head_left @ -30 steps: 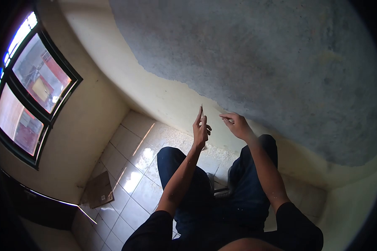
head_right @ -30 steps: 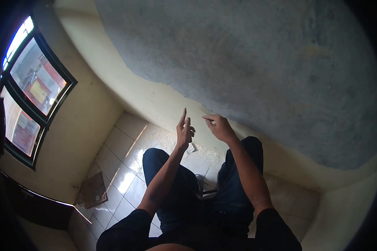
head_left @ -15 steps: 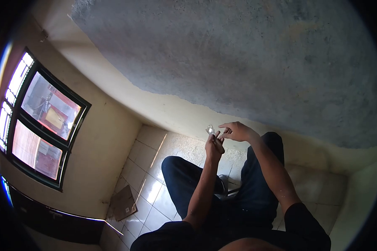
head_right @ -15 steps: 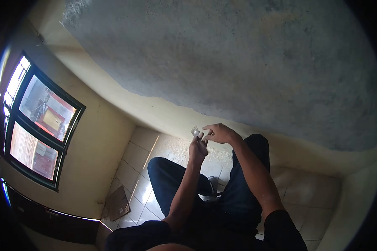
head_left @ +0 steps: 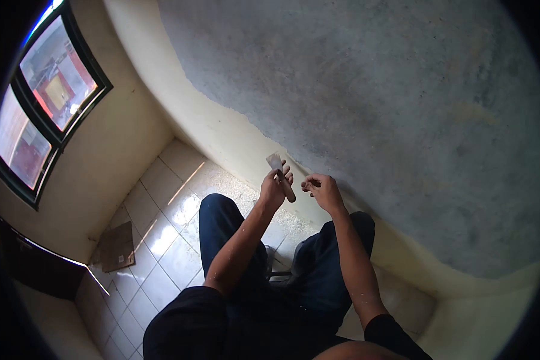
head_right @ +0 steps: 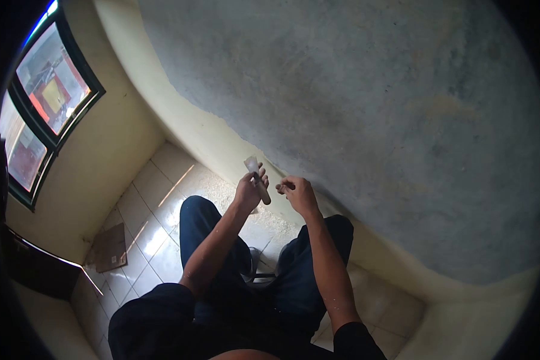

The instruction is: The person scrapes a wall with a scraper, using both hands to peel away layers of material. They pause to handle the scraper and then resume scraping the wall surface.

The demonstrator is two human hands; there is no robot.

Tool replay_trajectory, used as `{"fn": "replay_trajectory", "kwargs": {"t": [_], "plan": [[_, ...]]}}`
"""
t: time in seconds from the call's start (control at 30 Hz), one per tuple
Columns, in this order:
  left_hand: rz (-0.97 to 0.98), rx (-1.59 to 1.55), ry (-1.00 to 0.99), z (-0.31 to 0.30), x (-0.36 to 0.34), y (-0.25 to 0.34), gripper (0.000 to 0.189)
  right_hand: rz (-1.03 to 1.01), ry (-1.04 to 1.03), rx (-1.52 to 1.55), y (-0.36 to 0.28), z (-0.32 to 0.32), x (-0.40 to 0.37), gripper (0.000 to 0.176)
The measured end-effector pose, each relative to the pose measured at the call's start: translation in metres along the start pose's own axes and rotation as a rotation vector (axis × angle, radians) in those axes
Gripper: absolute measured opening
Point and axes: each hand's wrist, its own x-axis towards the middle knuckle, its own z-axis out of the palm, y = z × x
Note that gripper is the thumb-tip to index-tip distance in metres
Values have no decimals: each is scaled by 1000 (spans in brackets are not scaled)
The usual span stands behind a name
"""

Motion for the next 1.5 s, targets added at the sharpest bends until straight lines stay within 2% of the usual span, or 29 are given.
{"fn": "replay_trajectory", "kwargs": {"t": [0.1, 0.17, 0.3, 0.33, 0.43, 0.47, 0.53, 0.57, 0.63, 0.7, 0.77, 0.8, 0.9, 0.97, 1.0, 1.03, 1.07, 1.17, 1.3, 1.33, 1.5], "plan": [[16, 7, -111, 16, 24, 9, 37, 63, -3, -145, -9, 3, 11, 44], [12, 22, -189, 21, 32, 10, 35, 34, 6, -127, -5, 7, 21, 50], [-23, 123, -144, 27, 22, -2, 38, 99, -86, -46, 23, 17, 36, 60], [-69, 241, -60, 35, 13, 0, 41, 124, -114, -93, -3, 17, 28, 52], [312, 690, -198, 26, 15, -16, 42, -145, 36, -232, -5, 28, 20, 38], [407, 857, -205, 24, 17, -14, 38, -40, -19, -267, -2, 26, 20, 27], [605, 1189, -218, 20, 23, -8, 33, 182, -118, -114, 3, 24, 26, 25], [533, 1034, -214, 17, 25, -8, 31, 295, -166, -39, 6, 23, 28, 24], [383, 725, -202, 29, 11, 4, 30, 347, -162, 71, -15, 25, 24, 25], [360, 660, -152, 26, 10, 12, 30, 430, -139, 218, -50, 28, 20, 27], [305, 599, -145, 19, 15, 15, 31, 420, -117, 327, -63, 33, 19, 30], [204, 497, -146, 19, 17, 17, 34, 434, -85, 365, -68, 36, 19, 30], [301, 490, -98, 24, 16, 17, 37, 415, -32, 407, -70, 40, 21, 30], [449, 583, -21, 31, 9, 19, 41, 388, 1, 409, -86, 44, 21, 42], [502, 625, 6, 34, 5, 21, 40, 389, -48, 397, -94, 42, 20, 53], [550, 666, 31, 37, 1, 22, 40, 402, -43, 416, -96, 45, 20, 52], [554, 691, -36, 37, -2, 25, 40, 418, -33, 431, -98, 46, 20, 51], [695, 699, -71, 39, -12, 21, 39, 422, 44, 538, -88, 53, 19, 46], [747, 928, -169, 33, -30, 19, 51, 325, 169, 447, -75, 66, 11, 42], [676, 960, -232, 31, -34, 21, 56, 332, 159, 496, -74, 64, 10, 43], [647, 1050, -298, 25, -42, 19, 62, 321, 177, 464, -65, 62, 9, 44]]}}
